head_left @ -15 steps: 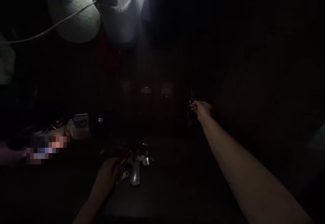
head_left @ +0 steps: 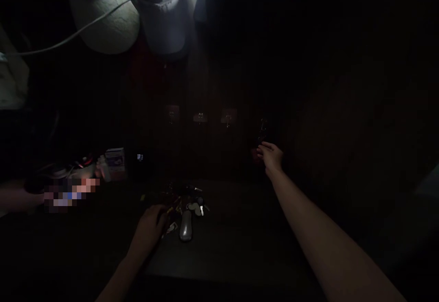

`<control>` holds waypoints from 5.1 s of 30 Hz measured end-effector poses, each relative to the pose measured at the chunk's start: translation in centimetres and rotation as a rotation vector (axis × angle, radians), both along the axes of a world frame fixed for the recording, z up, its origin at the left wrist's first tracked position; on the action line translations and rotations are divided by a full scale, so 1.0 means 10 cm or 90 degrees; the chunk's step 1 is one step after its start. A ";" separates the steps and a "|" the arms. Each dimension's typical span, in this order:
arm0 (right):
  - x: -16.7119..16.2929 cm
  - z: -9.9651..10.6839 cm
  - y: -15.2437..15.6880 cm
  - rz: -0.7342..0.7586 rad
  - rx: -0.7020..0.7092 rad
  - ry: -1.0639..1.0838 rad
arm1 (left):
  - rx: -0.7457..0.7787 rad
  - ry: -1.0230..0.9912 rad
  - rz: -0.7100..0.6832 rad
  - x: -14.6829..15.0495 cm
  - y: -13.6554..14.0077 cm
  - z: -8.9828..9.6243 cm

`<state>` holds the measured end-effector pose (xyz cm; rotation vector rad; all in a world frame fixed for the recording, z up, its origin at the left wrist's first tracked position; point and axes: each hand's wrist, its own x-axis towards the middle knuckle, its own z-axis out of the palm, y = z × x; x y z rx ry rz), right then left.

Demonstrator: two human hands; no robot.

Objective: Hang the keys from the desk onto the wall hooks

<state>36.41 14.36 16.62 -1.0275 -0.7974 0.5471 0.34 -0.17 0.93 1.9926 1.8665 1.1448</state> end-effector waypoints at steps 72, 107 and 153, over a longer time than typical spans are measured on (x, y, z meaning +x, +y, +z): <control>-0.59 -1.68 -0.79 0.235 -0.078 -0.616 | 0.053 -0.356 0.295 -0.78 0.06 0.29; -0.60 -1.70 -0.77 0.230 -0.085 -0.621 | -0.110 -0.008 0.175 -0.66 0.23 0.42; -0.61 -1.74 -0.75 0.227 -0.089 -0.604 | 0.167 -0.596 0.036 -0.11 1.29 1.79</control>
